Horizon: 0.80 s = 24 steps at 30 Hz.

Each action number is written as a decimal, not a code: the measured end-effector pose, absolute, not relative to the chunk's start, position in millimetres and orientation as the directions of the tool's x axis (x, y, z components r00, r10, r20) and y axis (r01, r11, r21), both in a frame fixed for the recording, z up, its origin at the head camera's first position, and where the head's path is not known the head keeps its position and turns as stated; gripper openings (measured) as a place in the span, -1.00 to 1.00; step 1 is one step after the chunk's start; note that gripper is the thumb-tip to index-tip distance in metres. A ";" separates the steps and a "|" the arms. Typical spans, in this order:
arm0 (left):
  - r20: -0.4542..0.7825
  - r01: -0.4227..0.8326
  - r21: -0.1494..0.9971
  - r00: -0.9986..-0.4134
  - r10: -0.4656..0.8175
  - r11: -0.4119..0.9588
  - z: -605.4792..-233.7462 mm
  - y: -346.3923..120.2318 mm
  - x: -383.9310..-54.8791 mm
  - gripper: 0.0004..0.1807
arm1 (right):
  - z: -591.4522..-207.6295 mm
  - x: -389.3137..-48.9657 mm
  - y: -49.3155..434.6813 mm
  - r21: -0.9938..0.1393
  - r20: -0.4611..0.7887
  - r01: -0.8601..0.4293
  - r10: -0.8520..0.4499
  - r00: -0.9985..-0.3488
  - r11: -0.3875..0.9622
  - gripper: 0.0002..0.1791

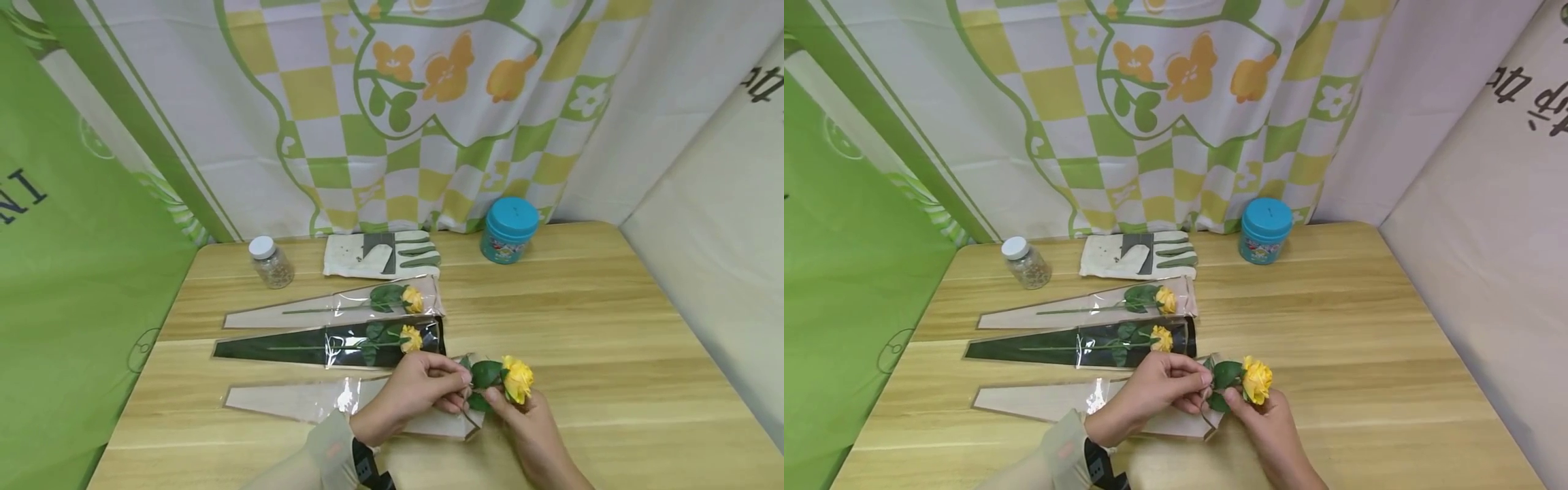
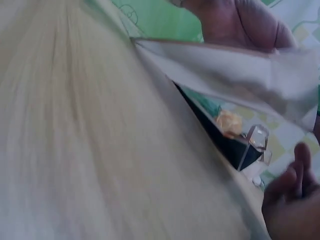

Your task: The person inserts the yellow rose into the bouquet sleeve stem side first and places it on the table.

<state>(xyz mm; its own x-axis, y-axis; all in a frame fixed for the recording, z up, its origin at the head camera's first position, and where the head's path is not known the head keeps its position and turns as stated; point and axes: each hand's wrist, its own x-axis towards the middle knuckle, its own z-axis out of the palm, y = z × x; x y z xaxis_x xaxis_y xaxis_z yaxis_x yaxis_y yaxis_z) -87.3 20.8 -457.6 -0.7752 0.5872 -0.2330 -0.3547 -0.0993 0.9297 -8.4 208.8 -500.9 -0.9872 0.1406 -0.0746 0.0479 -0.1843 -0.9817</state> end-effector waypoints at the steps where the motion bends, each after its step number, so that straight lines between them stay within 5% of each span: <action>1: -0.231 -0.353 0.930 -0.776 0.587 -0.101 -457.6 20.6 -87.7 -0.84 | -502.2 -7.3 212.2 -0.978 -0.027 0.010 0.077 -0.997 -0.210 -0.75; 4: -0.235 -0.360 0.927 -0.774 0.587 -0.105 -457.4 19.4 -88.4 -0.84 | -506.7 -6.1 223.2 -0.942 0.142 -0.094 -0.130 -0.981 -0.322 -0.37; 7: -0.234 -0.362 0.926 -0.771 0.592 -0.104 -456.2 18.7 -88.1 -0.83 | -507.8 -7.3 228.7 -0.916 0.191 -0.094 -0.219 -0.957 -0.390 -0.25; 15: -0.216 -0.343 0.933 -0.775 0.594 -0.108 -455.3 16.7 -88.3 -0.86 | -501.9 -5.3 231.4 -0.937 0.064 -0.058 -0.007 -0.998 -0.344 -0.56; 24: -0.218 -0.342 0.934 -0.772 0.598 -0.101 -455.9 16.4 -88.4 -0.84 | -497.6 -9.7 233.5 -0.937 0.126 -0.173 0.170 -0.977 -0.303 -0.76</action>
<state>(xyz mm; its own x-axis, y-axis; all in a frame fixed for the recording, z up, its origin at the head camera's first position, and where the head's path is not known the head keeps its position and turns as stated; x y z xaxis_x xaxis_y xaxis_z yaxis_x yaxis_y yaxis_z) -88.4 16.4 -455.9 -0.7716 0.5977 -0.2179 -0.3421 -0.1011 0.9342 -9.7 233.5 -497.6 -0.9774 0.1699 0.1256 -0.1731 -0.3034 -0.9370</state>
